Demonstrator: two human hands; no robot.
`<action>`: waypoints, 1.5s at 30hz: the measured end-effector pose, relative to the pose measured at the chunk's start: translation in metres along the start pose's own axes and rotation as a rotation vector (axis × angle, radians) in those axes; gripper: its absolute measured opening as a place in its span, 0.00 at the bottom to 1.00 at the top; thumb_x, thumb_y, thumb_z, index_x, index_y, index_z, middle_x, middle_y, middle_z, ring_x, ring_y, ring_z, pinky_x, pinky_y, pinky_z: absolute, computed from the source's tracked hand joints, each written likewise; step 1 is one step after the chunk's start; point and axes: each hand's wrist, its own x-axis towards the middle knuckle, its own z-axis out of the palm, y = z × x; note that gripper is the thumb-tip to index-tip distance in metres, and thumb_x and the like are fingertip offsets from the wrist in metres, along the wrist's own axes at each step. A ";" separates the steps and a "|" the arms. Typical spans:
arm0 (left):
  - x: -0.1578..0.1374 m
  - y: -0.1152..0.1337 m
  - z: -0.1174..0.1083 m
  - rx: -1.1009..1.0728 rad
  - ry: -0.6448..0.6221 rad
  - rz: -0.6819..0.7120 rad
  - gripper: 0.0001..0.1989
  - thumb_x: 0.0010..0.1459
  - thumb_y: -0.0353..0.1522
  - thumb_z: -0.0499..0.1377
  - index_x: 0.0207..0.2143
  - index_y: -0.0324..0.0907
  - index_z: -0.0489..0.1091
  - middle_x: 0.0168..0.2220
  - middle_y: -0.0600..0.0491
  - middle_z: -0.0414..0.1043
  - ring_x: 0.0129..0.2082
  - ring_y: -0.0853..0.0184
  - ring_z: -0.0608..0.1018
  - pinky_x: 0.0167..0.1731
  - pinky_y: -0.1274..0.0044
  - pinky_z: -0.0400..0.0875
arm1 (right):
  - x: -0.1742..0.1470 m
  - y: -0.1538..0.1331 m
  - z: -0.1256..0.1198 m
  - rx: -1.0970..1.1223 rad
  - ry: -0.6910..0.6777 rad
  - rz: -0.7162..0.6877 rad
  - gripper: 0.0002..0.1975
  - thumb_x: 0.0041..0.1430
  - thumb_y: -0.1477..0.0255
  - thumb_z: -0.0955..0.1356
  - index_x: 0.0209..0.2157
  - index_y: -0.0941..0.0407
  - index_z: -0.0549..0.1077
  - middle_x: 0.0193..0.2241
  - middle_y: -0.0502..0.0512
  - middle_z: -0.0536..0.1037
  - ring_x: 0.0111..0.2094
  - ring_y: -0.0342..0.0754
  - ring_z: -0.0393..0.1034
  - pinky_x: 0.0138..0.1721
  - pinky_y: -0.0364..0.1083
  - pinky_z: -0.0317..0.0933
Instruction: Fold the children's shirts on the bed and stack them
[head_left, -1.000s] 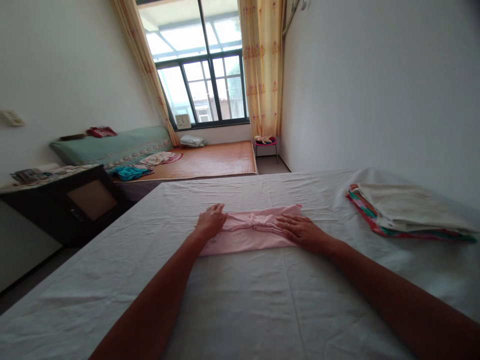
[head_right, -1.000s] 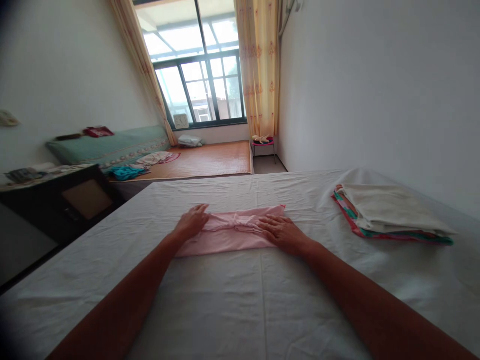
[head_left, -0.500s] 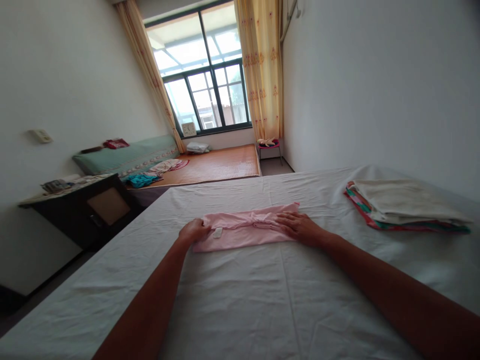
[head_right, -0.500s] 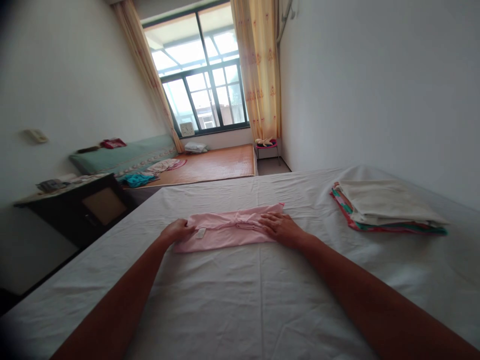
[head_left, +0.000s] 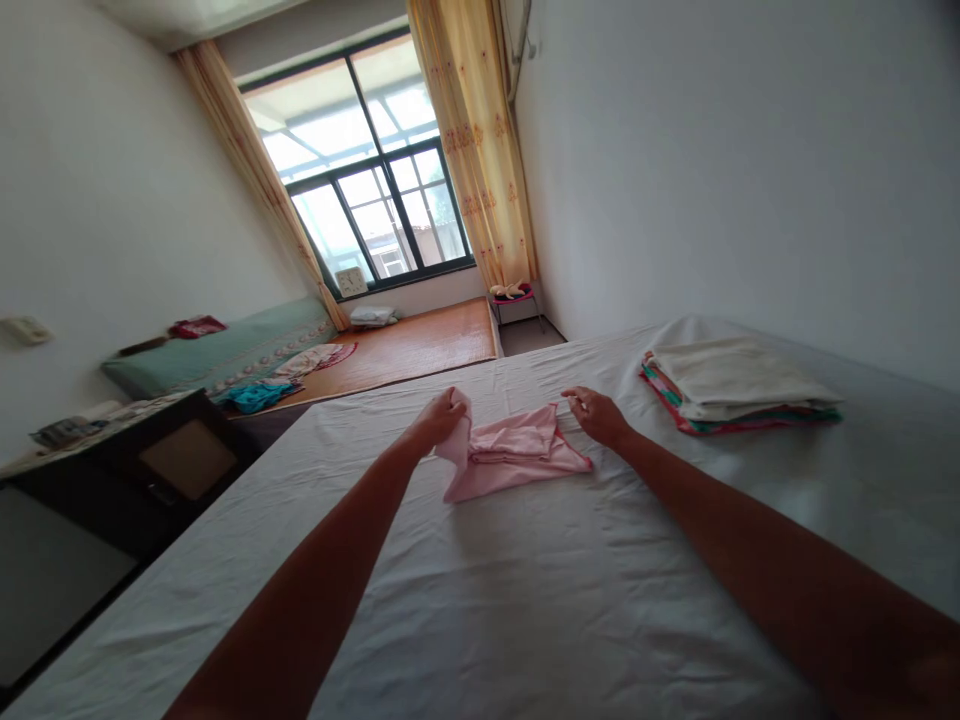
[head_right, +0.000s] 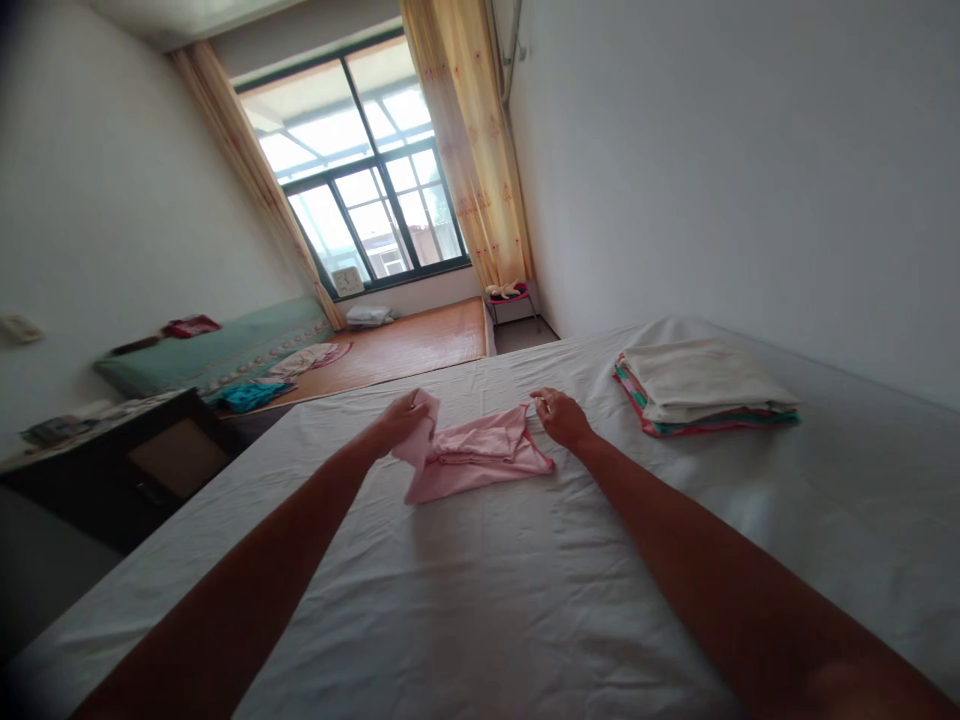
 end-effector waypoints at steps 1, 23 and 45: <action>0.004 0.014 0.015 -0.071 -0.062 -0.003 0.06 0.56 0.31 0.53 0.36 0.39 0.66 0.27 0.55 0.69 0.24 0.72 0.71 0.24 0.82 0.65 | 0.000 0.002 0.000 0.001 -0.019 0.008 0.17 0.60 0.73 0.58 0.46 0.57 0.73 0.45 0.57 0.77 0.44 0.47 0.71 0.48 0.45 0.63; -0.035 -0.047 0.084 0.552 -0.116 0.506 0.26 0.65 0.44 0.44 0.62 0.45 0.55 0.64 0.49 0.54 0.64 0.62 0.54 0.62 0.65 0.50 | -0.036 -0.067 0.037 -0.238 -0.382 -0.341 0.28 0.65 0.55 0.54 0.61 0.53 0.60 0.61 0.56 0.61 0.63 0.53 0.51 0.61 0.55 0.45; -0.053 -0.073 0.072 0.438 -0.121 0.530 0.25 0.64 0.42 0.45 0.62 0.50 0.53 0.64 0.51 0.52 0.64 0.56 0.54 0.61 0.62 0.51 | -0.004 -0.045 0.033 0.318 -0.252 0.344 0.37 0.53 0.72 0.67 0.62 0.59 0.50 0.56 0.66 0.67 0.52 0.51 0.67 0.48 0.48 0.63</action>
